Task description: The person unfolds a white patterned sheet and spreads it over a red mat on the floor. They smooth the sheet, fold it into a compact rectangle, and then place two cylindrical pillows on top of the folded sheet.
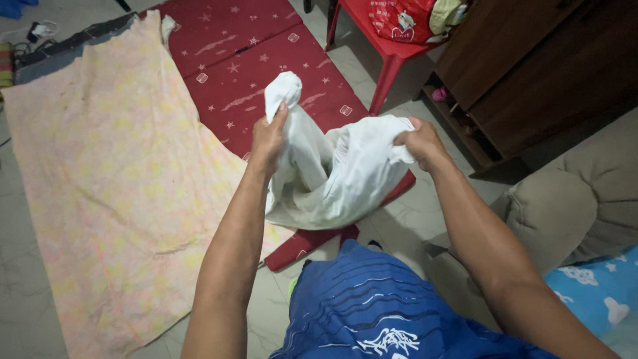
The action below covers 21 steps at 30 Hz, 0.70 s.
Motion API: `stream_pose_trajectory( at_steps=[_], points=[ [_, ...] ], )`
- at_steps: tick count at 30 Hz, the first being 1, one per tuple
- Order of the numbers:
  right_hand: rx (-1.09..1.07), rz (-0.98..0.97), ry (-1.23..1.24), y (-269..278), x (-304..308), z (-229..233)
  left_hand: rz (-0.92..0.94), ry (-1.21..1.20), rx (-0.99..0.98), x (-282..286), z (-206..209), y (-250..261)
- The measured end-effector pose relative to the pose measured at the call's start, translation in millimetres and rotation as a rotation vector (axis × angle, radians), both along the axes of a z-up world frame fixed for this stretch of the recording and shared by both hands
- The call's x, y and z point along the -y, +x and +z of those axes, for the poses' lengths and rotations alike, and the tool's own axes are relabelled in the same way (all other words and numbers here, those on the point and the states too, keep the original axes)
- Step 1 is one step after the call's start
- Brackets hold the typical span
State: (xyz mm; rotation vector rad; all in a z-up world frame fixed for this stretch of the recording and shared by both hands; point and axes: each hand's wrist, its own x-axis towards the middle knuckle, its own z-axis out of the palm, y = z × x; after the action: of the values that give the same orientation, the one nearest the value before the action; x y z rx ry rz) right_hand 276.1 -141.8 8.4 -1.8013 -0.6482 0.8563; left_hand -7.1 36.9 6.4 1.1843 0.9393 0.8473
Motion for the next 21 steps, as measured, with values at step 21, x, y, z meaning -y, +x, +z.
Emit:
stream_pose_trajectory(
  at_steps=[21],
  points=[
    [0.148,0.665,0.381,-75,-39,8,-0.547,0.304,-0.176,50,18,12]
  ],
)
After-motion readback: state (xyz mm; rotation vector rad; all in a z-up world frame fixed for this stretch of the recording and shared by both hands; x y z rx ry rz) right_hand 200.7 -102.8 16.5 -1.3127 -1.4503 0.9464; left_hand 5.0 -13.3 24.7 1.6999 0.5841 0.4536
